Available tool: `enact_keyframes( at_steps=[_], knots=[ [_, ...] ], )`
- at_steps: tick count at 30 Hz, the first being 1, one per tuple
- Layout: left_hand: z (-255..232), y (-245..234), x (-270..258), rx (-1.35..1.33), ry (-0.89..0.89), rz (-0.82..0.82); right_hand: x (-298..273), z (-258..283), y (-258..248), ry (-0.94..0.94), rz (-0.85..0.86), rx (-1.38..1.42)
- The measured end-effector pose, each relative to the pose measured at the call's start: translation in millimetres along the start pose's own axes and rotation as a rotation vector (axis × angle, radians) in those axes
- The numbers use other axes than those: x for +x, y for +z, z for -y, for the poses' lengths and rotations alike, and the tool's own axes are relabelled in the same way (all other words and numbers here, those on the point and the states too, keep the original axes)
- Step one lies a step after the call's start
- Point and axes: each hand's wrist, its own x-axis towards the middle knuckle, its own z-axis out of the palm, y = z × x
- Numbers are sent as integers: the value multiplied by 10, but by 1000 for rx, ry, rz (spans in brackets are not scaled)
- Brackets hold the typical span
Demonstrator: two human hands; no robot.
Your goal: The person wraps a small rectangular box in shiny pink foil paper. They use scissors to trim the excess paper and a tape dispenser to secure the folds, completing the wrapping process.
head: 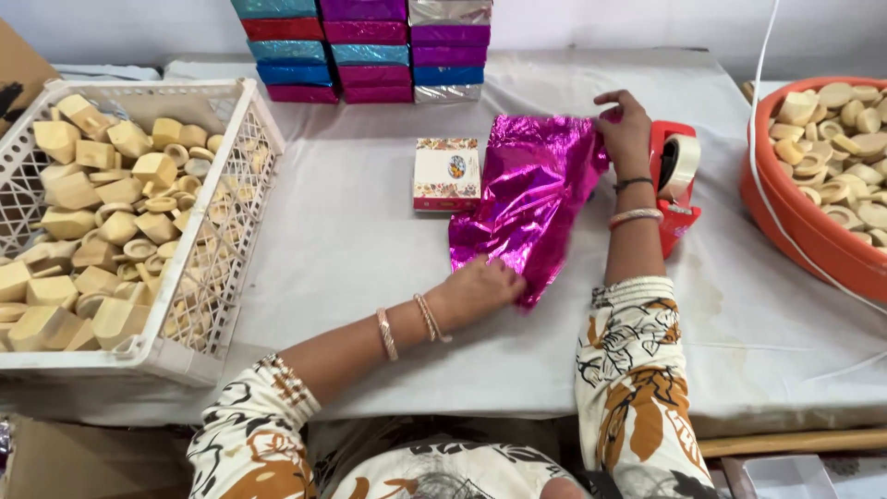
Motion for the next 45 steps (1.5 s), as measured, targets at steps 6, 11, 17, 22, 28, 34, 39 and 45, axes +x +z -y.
enact_keyframes(
  at_steps=[6,11,17,22,28,34,39,45],
  knots=[
    [184,-420,-501,-241,103,-130,-7,-27,-116,66,531,-338],
    [523,-397,-974,-486,-24,-52,-72,57,320,63,723,-509],
    [1053,-128,-1539,-533,-173,-26,-470,554,776,82,891,-232],
    [1009,-659,-1262,-266,-480,354,-727,1071,747,-78,939,-278],
    [463,-266,-618,-408,-579,-52,-630,928,864,-159,864,-242],
    [556,-188,-718,-551,-491,187,-516,641,841,-194,774,-258],
    [697,-25,-987,-441,-284,73,-373,330,825,-91,744,-210],
    [1340,283,-1104,-398,-882,-436,-348,278,746,-54,780,-95]
  ],
)
